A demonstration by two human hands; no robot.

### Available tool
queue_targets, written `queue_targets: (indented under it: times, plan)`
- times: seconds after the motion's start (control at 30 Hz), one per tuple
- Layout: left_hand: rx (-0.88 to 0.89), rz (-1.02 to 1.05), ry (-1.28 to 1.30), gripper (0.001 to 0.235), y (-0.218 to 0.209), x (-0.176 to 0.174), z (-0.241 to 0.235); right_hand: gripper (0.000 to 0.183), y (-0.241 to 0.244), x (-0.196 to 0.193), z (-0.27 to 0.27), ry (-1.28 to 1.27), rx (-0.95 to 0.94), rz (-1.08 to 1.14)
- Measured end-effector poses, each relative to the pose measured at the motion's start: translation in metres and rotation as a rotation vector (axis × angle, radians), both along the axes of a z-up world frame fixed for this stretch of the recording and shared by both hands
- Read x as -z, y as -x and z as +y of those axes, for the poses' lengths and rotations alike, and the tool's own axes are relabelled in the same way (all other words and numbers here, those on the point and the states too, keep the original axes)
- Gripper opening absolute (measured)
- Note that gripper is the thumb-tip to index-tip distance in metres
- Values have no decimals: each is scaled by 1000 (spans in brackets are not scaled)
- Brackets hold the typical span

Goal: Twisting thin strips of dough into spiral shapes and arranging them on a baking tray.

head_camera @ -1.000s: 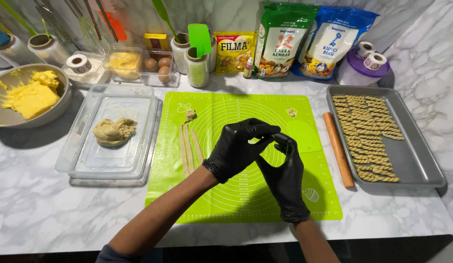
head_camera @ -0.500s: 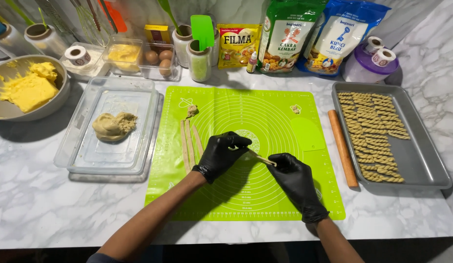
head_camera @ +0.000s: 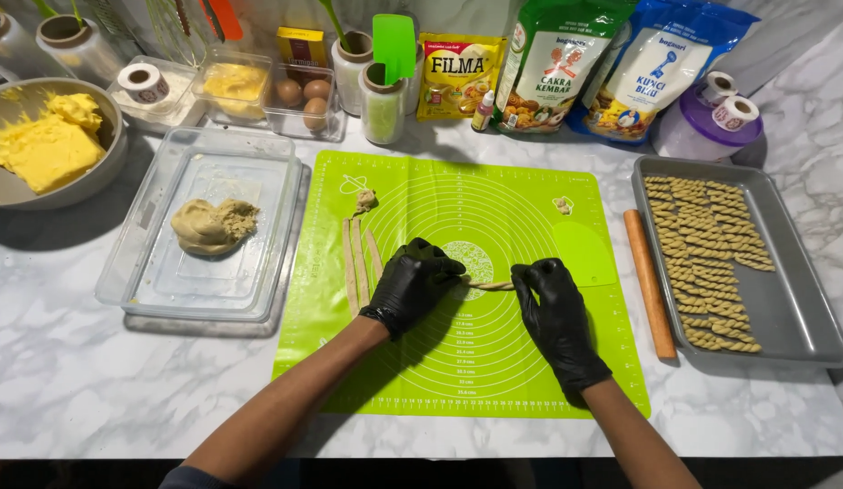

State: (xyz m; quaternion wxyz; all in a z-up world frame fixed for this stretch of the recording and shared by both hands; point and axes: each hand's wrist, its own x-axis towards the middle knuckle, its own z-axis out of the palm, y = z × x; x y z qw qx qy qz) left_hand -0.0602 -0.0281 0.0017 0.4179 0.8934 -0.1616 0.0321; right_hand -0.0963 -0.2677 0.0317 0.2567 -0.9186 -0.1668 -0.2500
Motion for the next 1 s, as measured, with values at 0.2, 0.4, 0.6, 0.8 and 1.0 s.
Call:
queue_targets:
  times: [0.2,0.4,0.6,0.8,1.0]
  plan:
    - [-31,-147,-39,13,-21,21,4,6,-50,9,10,250,28,-223]
    - [-35,-270,-99,15,-38,28,14,19,-94,26,14,145,17,-96]
    - [-25,-283,-171,16,-34,21,15,10,-122,37,17,147,172,70]
    - [17,-284,-184,21,-35,21,11,10,-124,32,19,198,192,16]
    - [-16,-374,-266,11,-36,25,12,17,-66,-45,24,-244,-111,289]
